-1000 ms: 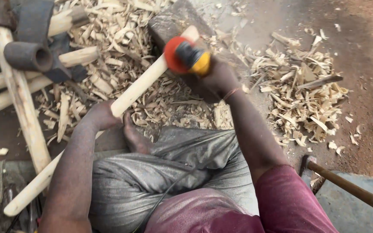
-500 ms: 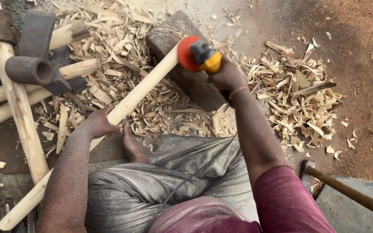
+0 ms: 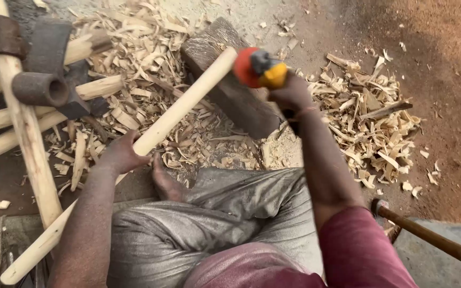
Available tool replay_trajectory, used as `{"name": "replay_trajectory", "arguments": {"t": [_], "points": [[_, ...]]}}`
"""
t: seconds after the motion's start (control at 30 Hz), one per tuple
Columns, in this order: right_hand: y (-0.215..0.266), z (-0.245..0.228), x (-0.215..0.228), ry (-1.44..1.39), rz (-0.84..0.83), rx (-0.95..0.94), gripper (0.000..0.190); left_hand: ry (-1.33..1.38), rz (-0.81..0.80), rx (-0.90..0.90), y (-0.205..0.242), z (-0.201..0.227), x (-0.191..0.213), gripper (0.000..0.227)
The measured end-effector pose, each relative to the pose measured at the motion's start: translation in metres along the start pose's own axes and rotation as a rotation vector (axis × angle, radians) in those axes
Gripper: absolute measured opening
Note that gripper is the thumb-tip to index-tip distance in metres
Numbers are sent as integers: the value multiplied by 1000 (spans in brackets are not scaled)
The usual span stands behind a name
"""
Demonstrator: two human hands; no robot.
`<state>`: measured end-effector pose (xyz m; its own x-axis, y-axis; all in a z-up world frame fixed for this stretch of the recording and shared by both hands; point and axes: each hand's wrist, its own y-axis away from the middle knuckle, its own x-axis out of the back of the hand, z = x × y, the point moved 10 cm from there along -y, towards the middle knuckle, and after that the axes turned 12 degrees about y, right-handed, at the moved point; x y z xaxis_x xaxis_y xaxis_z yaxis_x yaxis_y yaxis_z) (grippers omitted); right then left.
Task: Shaping and sanding wooden axe handles using an angle grinder and manual tools.
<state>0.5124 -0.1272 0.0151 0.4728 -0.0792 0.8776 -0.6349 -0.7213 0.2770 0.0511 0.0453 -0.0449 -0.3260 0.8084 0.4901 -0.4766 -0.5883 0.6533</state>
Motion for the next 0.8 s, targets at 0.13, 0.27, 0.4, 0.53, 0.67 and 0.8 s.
{"name": "replay_trajectory", "arguments": {"t": [0.13,0.27,0.4,0.53,0.67,0.8], "points": [[55,17,35,-48,56,-121,72,-141,108,-84,22,18,-3,62],[79,11,36,-165,65,-52,77,-450,228,-200,14,24,-36,65],[94,-36,-7,79,45,89,71,-485,240,-101,-1,-1,-55,46],[130,-118,-27,335,-68,215,66,-643,435,-309,-10,-5,-59,34],[110,-92,-50,429,-144,185,66,-569,283,-157,11,19,-45,55],[93,-34,8,230,-44,-7,66,-543,205,-102,12,18,-45,58]]}}
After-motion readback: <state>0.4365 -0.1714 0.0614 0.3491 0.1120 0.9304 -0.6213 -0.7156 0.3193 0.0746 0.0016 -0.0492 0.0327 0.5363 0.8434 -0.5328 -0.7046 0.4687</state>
